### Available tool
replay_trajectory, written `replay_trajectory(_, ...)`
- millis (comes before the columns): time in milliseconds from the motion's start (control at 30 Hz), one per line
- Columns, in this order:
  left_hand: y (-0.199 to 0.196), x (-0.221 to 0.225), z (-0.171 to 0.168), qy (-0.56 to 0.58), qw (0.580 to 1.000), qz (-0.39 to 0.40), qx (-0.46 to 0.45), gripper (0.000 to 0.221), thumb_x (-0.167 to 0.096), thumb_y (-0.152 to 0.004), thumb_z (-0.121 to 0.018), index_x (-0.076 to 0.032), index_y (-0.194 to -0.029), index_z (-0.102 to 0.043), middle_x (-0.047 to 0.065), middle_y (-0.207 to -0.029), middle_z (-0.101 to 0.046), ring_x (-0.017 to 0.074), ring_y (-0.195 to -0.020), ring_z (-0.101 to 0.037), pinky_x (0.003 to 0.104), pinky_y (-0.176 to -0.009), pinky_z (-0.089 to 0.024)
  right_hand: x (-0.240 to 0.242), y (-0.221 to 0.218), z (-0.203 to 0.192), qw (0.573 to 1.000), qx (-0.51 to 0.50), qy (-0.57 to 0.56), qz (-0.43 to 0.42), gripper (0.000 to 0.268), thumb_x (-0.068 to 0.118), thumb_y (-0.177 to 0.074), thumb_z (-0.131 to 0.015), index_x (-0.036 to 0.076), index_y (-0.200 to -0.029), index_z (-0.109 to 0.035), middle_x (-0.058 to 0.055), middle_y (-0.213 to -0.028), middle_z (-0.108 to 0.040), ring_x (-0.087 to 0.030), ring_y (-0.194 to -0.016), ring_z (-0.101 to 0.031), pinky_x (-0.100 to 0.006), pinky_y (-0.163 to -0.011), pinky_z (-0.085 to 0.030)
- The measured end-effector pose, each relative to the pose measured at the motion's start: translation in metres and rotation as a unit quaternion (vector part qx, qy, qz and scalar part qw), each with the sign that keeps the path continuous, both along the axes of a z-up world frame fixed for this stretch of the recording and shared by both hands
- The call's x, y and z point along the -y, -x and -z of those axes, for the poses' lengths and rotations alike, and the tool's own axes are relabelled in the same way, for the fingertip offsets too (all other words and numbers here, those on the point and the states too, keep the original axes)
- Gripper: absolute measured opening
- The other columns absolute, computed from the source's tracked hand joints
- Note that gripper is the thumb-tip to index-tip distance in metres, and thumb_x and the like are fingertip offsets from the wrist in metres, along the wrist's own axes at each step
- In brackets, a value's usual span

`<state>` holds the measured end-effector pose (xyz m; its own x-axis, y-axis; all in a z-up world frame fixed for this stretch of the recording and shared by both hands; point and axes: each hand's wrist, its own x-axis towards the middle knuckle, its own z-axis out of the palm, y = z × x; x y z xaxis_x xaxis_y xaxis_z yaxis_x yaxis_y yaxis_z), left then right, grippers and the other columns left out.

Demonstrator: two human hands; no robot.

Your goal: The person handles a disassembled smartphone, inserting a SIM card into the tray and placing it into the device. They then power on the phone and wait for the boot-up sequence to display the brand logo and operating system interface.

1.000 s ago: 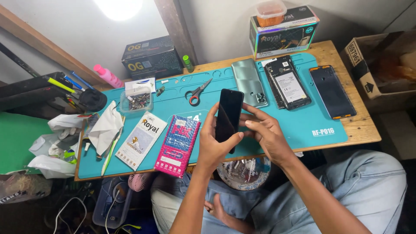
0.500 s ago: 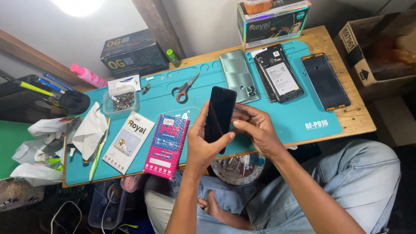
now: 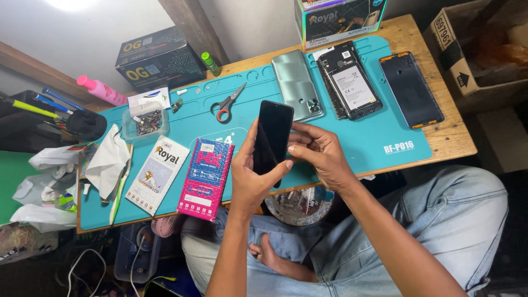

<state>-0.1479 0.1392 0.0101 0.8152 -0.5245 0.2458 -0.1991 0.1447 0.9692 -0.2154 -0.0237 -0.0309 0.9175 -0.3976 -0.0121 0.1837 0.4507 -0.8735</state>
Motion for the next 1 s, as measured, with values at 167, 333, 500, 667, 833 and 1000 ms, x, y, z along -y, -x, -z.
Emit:
replay_trajectory(167,-0.003,-0.002,0.002,0.004,1.000,0.003,0.004,0.099,-0.011,-0.081,-0.093,-0.004,-0.165,-0.043,0.026,-0.148,-0.066,0.0377,-0.137,-0.065,0.051,-0.112,-0.061,0.000,-0.001,0.001,1.000,-0.003,0.000,0.000,0.057,-0.006,-0.086,-0.080,-0.006,-0.142,-0.066,-0.026,-0.115,-0.080,-0.028,-0.102,-0.081,-0.040,-0.075,-0.071)
replay_trajectory(333,-0.001,-0.001,0.000,0.009,1.000,-0.002,0.004,0.099,-0.011,-0.079,-0.094,-0.004,-0.165,-0.044,0.025,-0.147,-0.067,0.0353,-0.135,-0.066,0.049,-0.111,-0.062,0.001,-0.001,0.005,1.000,0.000,-0.004,0.001,0.057,-0.007,-0.086,-0.080,-0.006,-0.141,-0.066,-0.026,-0.114,-0.080,-0.028,-0.101,-0.081,-0.040,-0.075,-0.071)
replay_trajectory(500,-0.001,0.000,-0.004,0.020,1.000,-0.004,-0.005,0.098,-0.010,-0.078,-0.094,-0.004,-0.164,-0.046,0.025,-0.147,-0.068,0.0340,-0.134,-0.068,0.047,-0.110,-0.063,0.002,-0.001,0.007,1.000,0.000,-0.007,-0.005,0.059,-0.006,-0.085,-0.080,-0.005,-0.142,-0.066,-0.025,-0.114,-0.080,-0.027,-0.101,-0.081,-0.040,-0.075,-0.071)
replay_trajectory(667,-0.003,-0.003,-0.003,0.007,1.000,-0.008,0.007,0.100,-0.011,-0.077,-0.095,-0.004,-0.164,-0.045,0.025,-0.148,-0.067,0.0349,-0.136,-0.066,0.047,-0.112,-0.061,0.000,0.000,-0.001,1.000,0.000,-0.008,-0.008,0.059,-0.008,-0.085,-0.079,-0.005,-0.143,-0.065,-0.026,-0.116,-0.080,-0.029,-0.102,-0.081,-0.041,-0.075,-0.071)
replay_trajectory(833,-0.002,-0.003,-0.009,0.014,1.000,-0.005,0.004,0.100,-0.009,-0.077,-0.095,-0.004,-0.164,-0.046,0.026,-0.147,-0.067,0.0360,-0.136,-0.066,0.048,-0.113,-0.061,0.001,-0.001,0.006,1.000,0.000,-0.007,-0.008,0.059,-0.007,-0.085,-0.079,-0.005,-0.143,-0.066,-0.026,-0.116,-0.080,-0.028,-0.102,-0.081,-0.040,-0.076,-0.071)
replay_trajectory(1000,-0.001,-0.004,-0.011,0.015,1.000,-0.006,0.007,0.099,-0.010,-0.077,-0.095,-0.002,-0.163,-0.046,0.027,-0.147,-0.067,0.0352,-0.135,-0.067,0.047,-0.112,-0.061,0.000,-0.001,0.004,1.000,0.001,-0.011,-0.004,0.058,-0.008,-0.084,-0.079,-0.005,-0.141,-0.066,-0.026,-0.115,-0.080,-0.028,-0.101,-0.081,-0.039,-0.075,-0.071)
